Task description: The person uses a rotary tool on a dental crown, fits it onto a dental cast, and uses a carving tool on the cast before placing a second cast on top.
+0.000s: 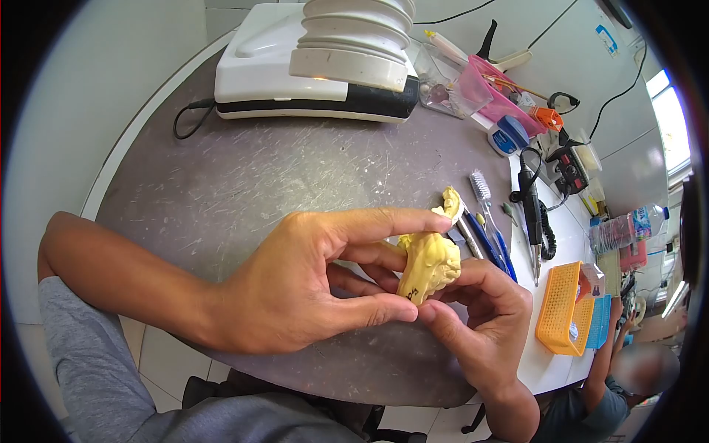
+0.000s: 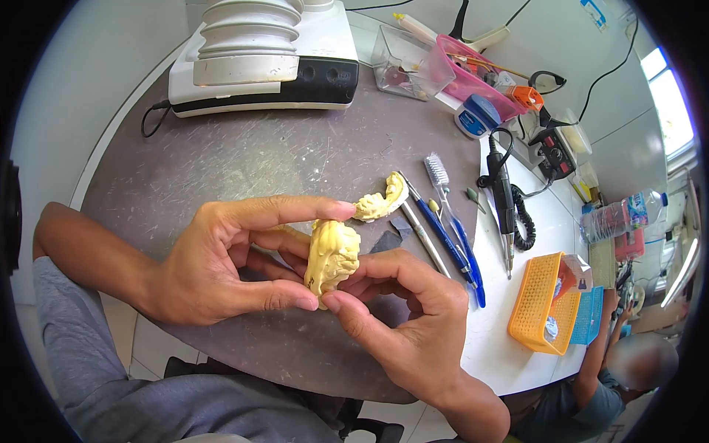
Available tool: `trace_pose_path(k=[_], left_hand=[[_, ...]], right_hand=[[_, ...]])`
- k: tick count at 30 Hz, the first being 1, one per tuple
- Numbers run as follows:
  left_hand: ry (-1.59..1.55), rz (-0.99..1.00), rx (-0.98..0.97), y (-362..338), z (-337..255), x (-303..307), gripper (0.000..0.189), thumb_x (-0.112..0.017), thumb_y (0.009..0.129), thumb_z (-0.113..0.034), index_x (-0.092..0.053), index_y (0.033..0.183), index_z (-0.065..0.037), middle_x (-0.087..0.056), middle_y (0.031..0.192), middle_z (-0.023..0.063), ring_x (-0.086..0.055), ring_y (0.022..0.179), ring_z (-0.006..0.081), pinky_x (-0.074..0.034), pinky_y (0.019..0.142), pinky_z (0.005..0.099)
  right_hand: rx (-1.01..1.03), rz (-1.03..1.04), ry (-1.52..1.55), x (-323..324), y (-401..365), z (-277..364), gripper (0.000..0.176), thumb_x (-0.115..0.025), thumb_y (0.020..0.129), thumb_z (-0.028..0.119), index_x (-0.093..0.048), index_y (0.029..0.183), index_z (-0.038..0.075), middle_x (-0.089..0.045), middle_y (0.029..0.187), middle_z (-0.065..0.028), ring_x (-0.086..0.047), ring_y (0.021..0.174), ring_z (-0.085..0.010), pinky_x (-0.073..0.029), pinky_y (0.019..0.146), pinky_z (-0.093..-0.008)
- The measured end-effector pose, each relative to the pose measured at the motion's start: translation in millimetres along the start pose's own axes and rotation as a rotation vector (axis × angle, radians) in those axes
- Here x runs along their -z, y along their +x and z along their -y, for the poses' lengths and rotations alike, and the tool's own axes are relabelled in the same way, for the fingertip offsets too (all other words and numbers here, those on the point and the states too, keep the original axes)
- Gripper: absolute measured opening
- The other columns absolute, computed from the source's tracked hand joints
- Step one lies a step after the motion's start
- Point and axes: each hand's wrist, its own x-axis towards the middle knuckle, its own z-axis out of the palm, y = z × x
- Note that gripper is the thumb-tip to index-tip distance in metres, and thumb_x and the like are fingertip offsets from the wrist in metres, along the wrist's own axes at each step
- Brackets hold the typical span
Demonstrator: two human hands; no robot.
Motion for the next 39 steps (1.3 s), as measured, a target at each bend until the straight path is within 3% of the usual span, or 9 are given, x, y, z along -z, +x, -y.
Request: trace_pose_path(k=[27, 39], left_hand=[[-0.040, -0.013, 0.046, 0.7, -0.6, 0.5, 0.071, -0.073, 0.089, 0.001, -0.038, 0.150, -0.002, -0.067, 0.123, 0.0203, -0.066, 0.114, 0.0209, -0.056, 0.100, 0.0332], [-0.133, -0.031, 0.096, 2.8, -2.3, 1.3, 0.075, -0.071, 0.090, 0.000, -0.031, 0.153, 0.000, -0.069, 0.117, 0.0204, -0.067, 0.110, 0.0194, -0.053, 0.102, 0.0322]], right_hand=[[0.005, -0.026, -0.036, -0.5, -1.4, 0.5, 0.020, -0.077, 0.083, -0.002, -0.070, 0.101, -0.008, -0.072, 0.092, -0.0119, -0.070, 0.082, -0.0145, -0.057, 0.076, -0.0264], [-0.184, -0.006, 0.139, 6.6, 2.3, -0.8, 0.017, -0.072, 0.093, 0.005, -0.072, 0.106, -0.005, -0.072, 0.095, -0.0100, -0.068, 0.089, -0.0121, -0.055, 0.080, -0.0248]])
